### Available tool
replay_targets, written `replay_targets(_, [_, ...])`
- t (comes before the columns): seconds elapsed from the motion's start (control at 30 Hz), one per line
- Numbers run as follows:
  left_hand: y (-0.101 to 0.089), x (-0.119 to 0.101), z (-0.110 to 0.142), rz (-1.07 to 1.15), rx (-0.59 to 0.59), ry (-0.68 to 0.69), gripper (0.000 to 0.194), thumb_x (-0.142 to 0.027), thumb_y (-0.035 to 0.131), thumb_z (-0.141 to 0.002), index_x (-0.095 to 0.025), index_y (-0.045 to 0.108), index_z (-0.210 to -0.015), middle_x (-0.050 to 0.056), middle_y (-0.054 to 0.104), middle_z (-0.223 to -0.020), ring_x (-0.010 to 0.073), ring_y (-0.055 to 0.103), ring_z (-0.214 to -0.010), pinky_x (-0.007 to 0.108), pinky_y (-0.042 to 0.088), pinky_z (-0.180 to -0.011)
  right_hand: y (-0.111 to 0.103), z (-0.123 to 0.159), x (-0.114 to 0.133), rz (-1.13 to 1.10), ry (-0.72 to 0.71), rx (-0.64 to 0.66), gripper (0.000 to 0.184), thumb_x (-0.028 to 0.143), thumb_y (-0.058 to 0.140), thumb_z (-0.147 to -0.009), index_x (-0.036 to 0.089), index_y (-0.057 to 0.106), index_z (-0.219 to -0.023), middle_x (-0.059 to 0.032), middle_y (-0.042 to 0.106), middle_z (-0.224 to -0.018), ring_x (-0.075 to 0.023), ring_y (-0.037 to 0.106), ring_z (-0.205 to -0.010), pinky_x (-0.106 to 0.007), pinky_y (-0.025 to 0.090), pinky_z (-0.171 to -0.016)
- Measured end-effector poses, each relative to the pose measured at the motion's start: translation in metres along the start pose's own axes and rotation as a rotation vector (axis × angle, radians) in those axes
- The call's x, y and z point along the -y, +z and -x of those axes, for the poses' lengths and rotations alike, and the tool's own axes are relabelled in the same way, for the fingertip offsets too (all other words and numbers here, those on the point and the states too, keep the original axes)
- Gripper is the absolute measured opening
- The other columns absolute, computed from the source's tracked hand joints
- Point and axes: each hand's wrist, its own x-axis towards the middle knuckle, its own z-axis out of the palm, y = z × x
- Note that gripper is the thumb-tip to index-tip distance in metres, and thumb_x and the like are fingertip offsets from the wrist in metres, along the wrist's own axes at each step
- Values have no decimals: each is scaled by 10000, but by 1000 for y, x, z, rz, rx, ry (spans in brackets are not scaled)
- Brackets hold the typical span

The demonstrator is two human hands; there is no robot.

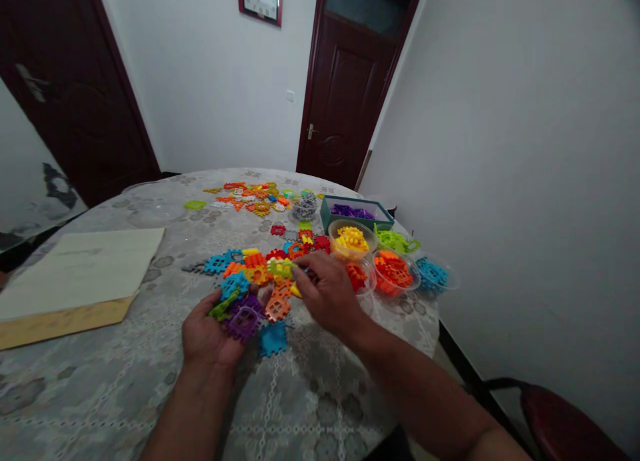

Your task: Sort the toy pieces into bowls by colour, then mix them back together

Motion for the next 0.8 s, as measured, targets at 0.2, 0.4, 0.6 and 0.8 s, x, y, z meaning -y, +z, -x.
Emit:
replay_targets(0.2, [-1, 0, -2, -3, -30, 42, 300, -182, 518, -897, -82, 707, -1108, 169, 765, -942, 280, 769, -844, 547, 681, -814, -122, -36, -97, 347, 252, -283, 269, 360, 603, -969, 182, 771, -1080, -64, 787, -970, -191, 690, -813, -293, 510, -792])
replay_targets(0.4, [-1, 0, -1, 0, -29, 57, 264, -164, 528, -903, -94, 707, -1085, 151, 766, -938, 268, 763, -830, 579, 671, -844, -180, -43, -195, 676, 538, -217, 252, 261, 598, -888, 147, 796, -993, -130, 807, -995, -230, 715, -880, -307, 497, -824])
replay_targets(0.6, [-2, -2, -3, -6, -40, 63, 276, -172, 523, -900, -72, 707, -1080, 176, 761, -920, 300, 763, -838, 586, 677, -798, -171, -32, -212, 728, 560, -165, 260, 267, 576, -900, 176, 815, -944, -129, 813, -971, -230, 723, -870, -302, 497, -828])
replay_targets(0.8, [-3, 0, -1, 28, -32, 51, 253, -186, 551, -873, -98, 706, -1052, 142, 760, -865, 277, 764, -797, 575, 669, -836, -150, -30, -164, 672, 397, -145, 342, 316, 515, -972, 175, 788, -1122, -120, 802, -1076, -233, 716, -876, -340, 518, -888])
